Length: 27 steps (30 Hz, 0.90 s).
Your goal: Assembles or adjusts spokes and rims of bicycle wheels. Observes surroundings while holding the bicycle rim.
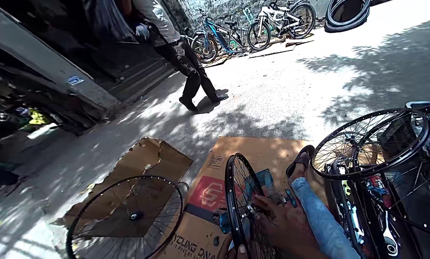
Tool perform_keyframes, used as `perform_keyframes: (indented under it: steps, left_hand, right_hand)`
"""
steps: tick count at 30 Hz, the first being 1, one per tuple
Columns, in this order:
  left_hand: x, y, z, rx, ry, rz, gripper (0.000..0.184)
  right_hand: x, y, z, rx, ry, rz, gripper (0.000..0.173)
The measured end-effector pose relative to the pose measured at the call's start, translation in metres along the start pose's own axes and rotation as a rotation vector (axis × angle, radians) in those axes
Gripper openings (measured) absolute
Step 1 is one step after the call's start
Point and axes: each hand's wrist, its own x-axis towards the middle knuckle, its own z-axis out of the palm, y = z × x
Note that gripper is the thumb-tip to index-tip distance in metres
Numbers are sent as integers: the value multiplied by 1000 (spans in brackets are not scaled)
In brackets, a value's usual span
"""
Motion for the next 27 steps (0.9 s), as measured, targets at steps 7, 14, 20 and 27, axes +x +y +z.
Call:
perform_keyframes:
  steps: [7,14,20,27]
  left_hand:
    - [54,21,7,313,13,-134,35]
    - [64,16,13,204,12,-209,40]
    - [44,21,11,164,67,-171,30]
    - [36,15,22,86,37,-172,35]
  right_hand:
    - [19,39,24,-46,-74,-94,36]
    - [34,17,26,211,-46,-18,32]
    - [48,-3,29,350,-226,178,27]
    - [26,-3,30,159,40,-28,19]
